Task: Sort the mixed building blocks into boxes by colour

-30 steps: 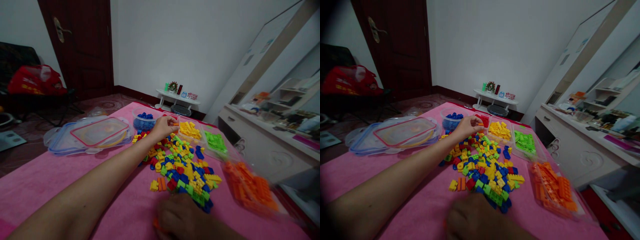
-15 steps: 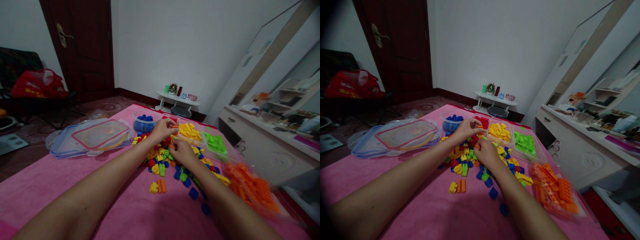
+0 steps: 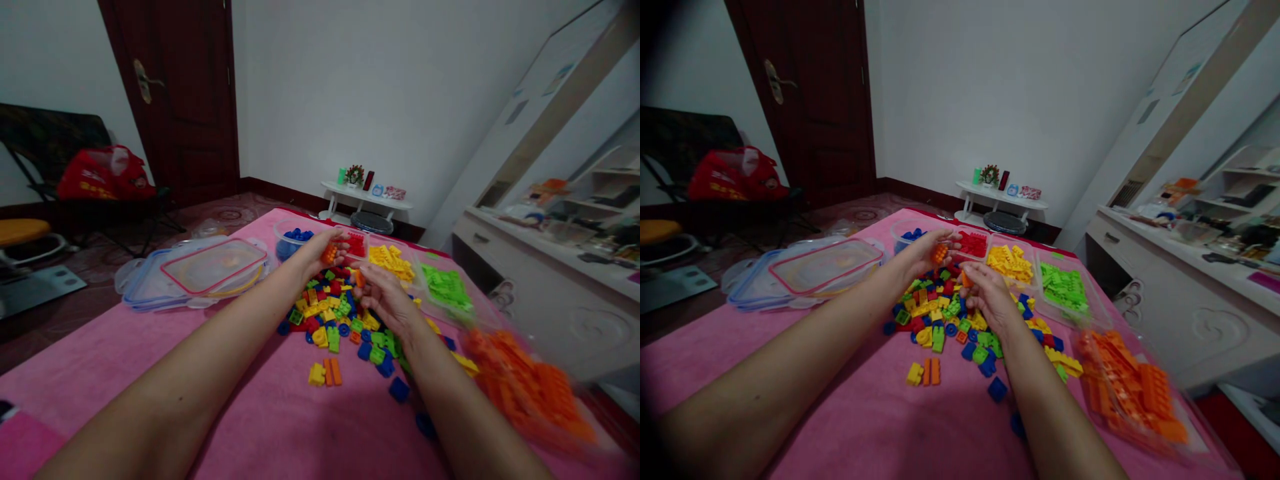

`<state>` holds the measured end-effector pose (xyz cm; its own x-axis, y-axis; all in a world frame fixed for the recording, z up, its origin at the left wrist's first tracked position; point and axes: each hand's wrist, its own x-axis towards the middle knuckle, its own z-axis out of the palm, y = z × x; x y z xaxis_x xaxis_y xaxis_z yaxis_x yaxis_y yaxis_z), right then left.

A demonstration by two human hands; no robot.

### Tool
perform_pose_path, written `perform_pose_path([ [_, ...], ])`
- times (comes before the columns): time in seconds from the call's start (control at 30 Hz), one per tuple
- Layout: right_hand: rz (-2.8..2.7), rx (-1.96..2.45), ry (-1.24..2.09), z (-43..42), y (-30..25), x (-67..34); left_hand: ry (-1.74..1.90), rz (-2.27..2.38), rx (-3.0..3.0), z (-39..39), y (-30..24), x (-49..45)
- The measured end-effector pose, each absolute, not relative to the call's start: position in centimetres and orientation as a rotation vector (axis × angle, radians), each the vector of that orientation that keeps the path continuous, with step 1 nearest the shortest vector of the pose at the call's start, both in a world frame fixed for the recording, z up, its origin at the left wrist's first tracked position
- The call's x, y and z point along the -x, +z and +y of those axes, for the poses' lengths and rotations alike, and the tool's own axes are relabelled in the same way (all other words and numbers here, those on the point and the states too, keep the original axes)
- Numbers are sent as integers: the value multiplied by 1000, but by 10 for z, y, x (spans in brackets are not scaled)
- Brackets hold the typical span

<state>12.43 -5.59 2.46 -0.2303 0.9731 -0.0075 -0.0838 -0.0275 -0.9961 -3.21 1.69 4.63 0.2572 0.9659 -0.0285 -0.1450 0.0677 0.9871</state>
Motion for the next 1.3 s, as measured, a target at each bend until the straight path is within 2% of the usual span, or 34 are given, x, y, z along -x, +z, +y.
perform_pose_path([
  [0.13,-1732,1205,1266,-66,37,-124,892,1089,-1630,17,52,51],
  [0.3,-2362,1353,906,-78,49,-120,318,1303,-2281,5,69,66],
  [0.4,-2493,1413,752,-80,43,-120,95,1418,-2408,-5,73,62],
  [0.5,-2550,1428,660,-81,39,-119,51,1488,-2392,-10,71,54],
  [0.7,-2639,1512,534,-88,48,-113,-222,1401,-2444,-11,65,47],
  [0.9,-2658,1732,297,-85,49,-117,-161,1303,-2265,-8,69,58],
  [1.13,-2681,1781,252,-85,50,-118,-256,1340,-2243,-7,62,55],
  [1.3,-2695,1845,161,-86,46,-114,-92,1394,-2252,-4,63,59],
])
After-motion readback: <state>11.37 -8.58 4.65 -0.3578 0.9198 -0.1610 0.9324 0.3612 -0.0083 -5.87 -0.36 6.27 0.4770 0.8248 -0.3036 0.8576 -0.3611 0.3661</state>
